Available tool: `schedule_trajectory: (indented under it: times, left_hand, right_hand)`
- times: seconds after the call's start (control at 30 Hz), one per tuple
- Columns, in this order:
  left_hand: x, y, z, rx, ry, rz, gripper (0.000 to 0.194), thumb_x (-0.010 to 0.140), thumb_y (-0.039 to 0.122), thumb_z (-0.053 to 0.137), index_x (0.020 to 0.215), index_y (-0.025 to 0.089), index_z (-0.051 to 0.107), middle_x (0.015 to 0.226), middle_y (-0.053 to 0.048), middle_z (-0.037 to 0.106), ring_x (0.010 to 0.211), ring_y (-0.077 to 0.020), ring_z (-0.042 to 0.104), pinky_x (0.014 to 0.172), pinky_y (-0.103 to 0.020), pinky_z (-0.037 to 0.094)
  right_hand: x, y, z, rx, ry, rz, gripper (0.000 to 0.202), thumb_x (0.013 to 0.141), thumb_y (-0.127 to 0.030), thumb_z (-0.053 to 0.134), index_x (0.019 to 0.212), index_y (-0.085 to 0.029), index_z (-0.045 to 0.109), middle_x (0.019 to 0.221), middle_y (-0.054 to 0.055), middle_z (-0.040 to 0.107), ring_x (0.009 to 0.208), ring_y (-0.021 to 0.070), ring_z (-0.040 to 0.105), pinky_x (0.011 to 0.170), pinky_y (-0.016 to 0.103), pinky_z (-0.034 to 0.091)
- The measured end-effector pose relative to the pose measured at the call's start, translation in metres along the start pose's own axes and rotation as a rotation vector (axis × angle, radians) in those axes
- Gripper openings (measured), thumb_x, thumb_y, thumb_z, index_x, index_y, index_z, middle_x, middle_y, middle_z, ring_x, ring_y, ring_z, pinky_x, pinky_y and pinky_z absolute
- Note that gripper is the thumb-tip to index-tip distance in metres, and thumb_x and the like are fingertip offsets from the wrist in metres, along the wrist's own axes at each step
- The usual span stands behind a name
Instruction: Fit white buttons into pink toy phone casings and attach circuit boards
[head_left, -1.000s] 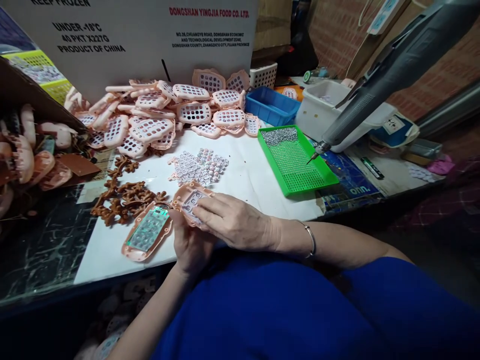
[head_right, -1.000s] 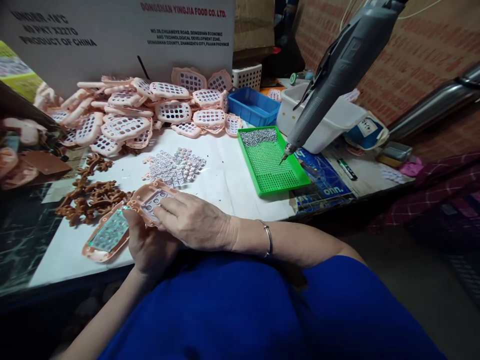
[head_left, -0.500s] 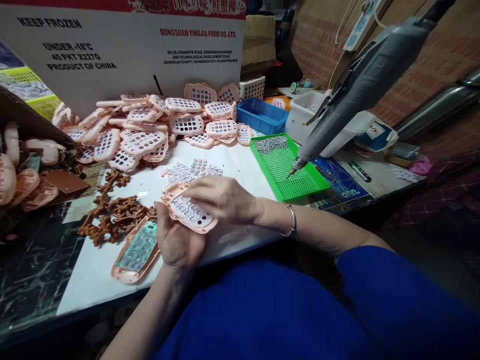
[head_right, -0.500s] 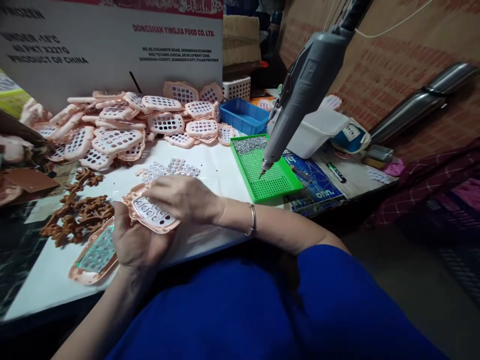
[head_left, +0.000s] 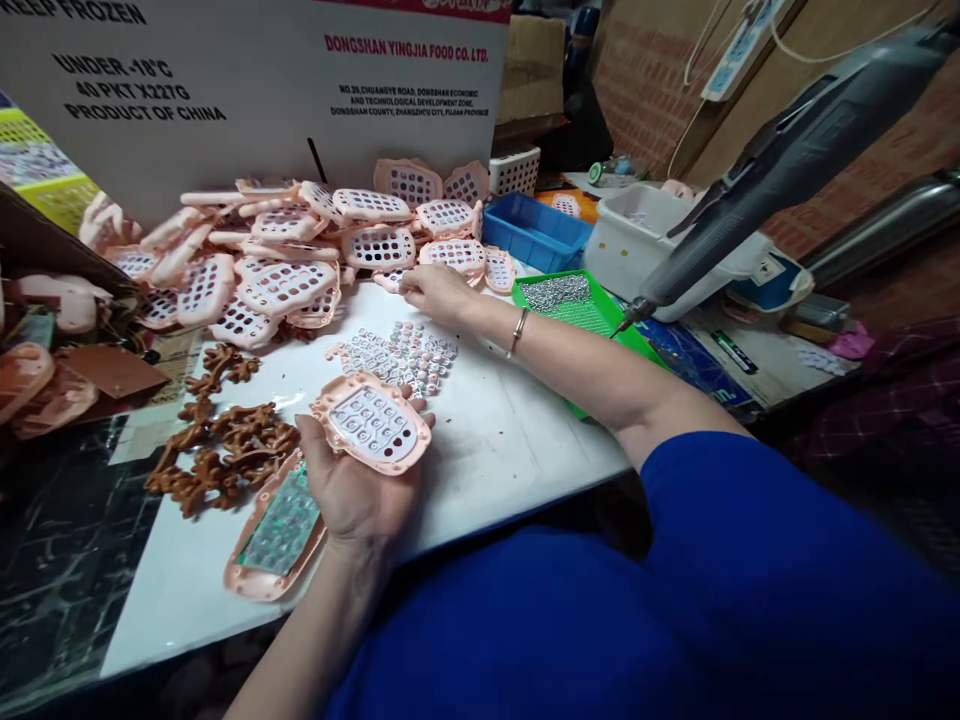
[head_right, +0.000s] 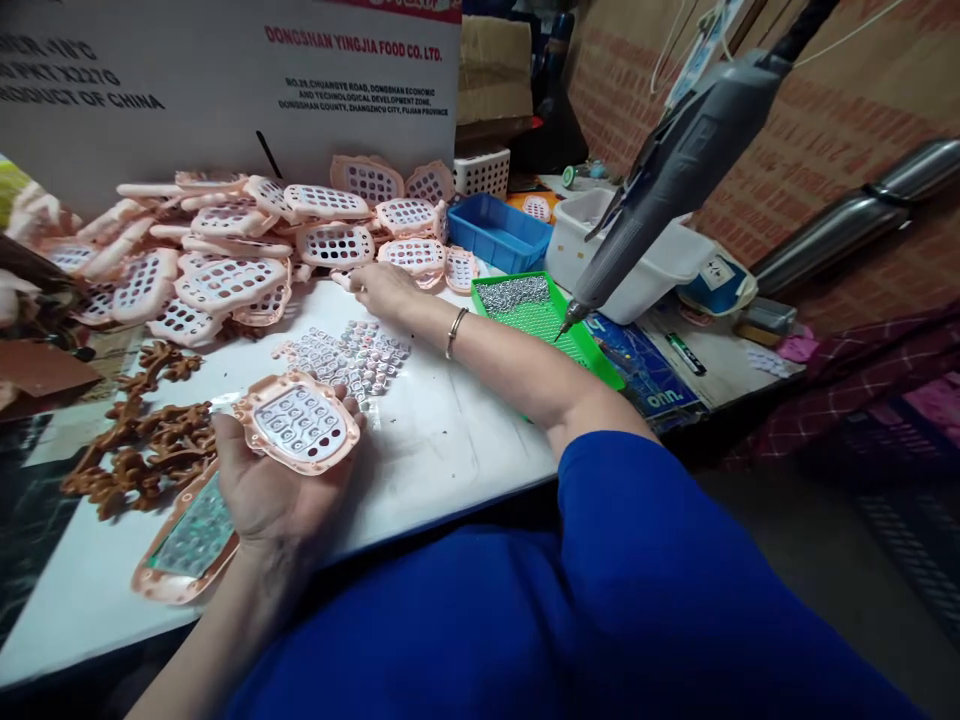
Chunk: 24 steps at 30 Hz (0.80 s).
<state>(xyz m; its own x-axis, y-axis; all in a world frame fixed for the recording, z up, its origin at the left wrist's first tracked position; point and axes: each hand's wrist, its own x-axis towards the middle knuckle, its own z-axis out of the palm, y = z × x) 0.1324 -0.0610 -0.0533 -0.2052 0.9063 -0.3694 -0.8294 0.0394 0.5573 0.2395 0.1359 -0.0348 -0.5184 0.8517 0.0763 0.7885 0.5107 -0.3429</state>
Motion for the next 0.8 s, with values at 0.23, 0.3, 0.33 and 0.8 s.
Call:
schedule_trajectory:
  times: [0.23,0.3,0.33,0.8]
  left_hand:
    - [-0.008,-0.01,0.004,0.074,-0.21,-0.267,0.055,0.083,0.063,0.048,0.103,0.014,0.064,0.078,-0.012,0.071,0.061,-0.0214,0.068,0.057,-0.033,0.057]
    - [-0.01,-0.012,0.004,0.103,-0.29,-0.337,0.054,0.082,0.062,0.05,0.098,0.012,0.065,0.079,-0.013,0.07,0.063,-0.0217,0.068,0.059,-0.033,0.058]
    - [-0.01,-0.012,0.004,0.105,-0.313,-0.338,0.054,0.082,0.062,0.05,0.097,0.012,0.065,0.079,-0.013,0.07,0.063,-0.0214,0.068,0.06,-0.033,0.058]
    - [-0.003,-0.005,0.001,0.002,-0.155,-0.198,0.06,0.091,0.06,0.028,0.102,0.014,0.064,0.074,-0.011,0.07,0.056,-0.0209,0.067,0.065,-0.04,0.059]
  right_hand:
    - [-0.022,-0.033,0.001,0.038,-0.129,-0.242,0.022,0.088,-0.013,0.05,0.096,-0.014,0.07,0.1,0.006,0.069,0.091,0.0135,0.057,0.082,0.028,0.037]
    - [-0.017,-0.047,0.006,0.013,-0.14,-0.292,0.023,0.089,-0.014,0.048,0.098,-0.014,0.069,0.103,0.007,0.069,0.094,0.0142,0.058,0.083,0.028,0.038]
    - [-0.013,-0.055,0.01,-0.01,-0.146,-0.31,0.023,0.09,-0.014,0.047,0.098,-0.014,0.069,0.105,0.007,0.069,0.095,0.015,0.058,0.082,0.028,0.038]
    - [0.033,-0.09,0.03,-0.016,-0.139,-0.256,0.01,0.081,-0.015,0.057,0.084,-0.011,0.066,0.079,0.001,0.064,0.08,0.0095,0.055,0.073,0.021,0.042]
